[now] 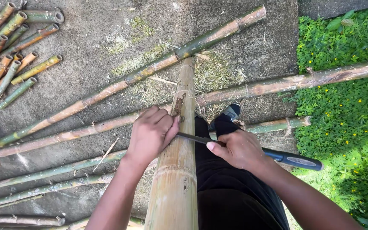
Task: The recorder uses a handheld tool to scrape or debark the surface of a bamboo pole outdoors.
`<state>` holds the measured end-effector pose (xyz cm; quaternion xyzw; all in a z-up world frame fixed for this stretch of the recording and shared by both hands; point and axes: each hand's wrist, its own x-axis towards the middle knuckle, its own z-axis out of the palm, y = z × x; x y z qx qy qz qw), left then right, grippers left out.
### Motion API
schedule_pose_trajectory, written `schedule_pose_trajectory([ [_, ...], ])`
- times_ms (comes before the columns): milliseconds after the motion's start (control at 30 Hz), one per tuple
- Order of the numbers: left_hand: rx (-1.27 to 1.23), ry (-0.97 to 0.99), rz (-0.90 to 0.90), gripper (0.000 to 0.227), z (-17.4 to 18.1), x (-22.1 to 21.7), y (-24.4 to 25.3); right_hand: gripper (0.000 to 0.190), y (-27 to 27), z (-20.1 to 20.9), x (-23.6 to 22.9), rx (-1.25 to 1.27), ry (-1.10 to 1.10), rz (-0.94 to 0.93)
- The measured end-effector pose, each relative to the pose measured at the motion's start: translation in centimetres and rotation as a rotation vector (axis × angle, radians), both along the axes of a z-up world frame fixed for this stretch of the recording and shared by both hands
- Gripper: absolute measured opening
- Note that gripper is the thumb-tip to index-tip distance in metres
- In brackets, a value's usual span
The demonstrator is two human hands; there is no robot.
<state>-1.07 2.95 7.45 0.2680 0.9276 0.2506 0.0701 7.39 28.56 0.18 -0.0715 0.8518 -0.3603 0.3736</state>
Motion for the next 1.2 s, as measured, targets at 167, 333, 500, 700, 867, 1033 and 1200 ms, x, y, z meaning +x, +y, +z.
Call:
schedule_pose_trajectory([
  [167, -0.014, -0.048, -0.014, 0.028, -9.1, -1.0, -2.2, 0.083, -1.3, -7.5, -2.2, 0.093, -0.093, 0.050],
  [333, -0.008, -0.024, 0.085, 0.022, -18.0, -2.3, -3.1, 0.096, -2.3, -14.5, -5.1, 0.155, -0.134, 0.005],
  [500, -0.071, -0.064, 0.120, 0.021, -25.2, -2.5, -3.3, 0.092, -2.2, -21.0, -5.7, 0.187, -0.137, 0.069],
  [700, -0.247, -0.165, 0.198, 0.033, -26.8, -3.1, -2.4, 0.092, -2.8, -21.7, -7.4, 0.234, -0.192, 0.086],
  [867, -0.419, -0.282, 0.255, 0.043, -26.6, -3.2, -2.1, 0.102, -3.1, -22.6, -7.7, 0.313, -0.197, 0.141],
  [1033, -0.316, -0.217, 0.216, 0.043, -26.7, -2.2, -3.3, 0.094, -2.9, -22.6, -7.8, 0.290, -0.082, 0.138],
  [1200, -0.439, -0.302, 0.216, 0.043, -27.7, -2.1, -2.7, 0.097, -2.8, -25.1, -7.1, 0.348, -0.189, 0.114],
])
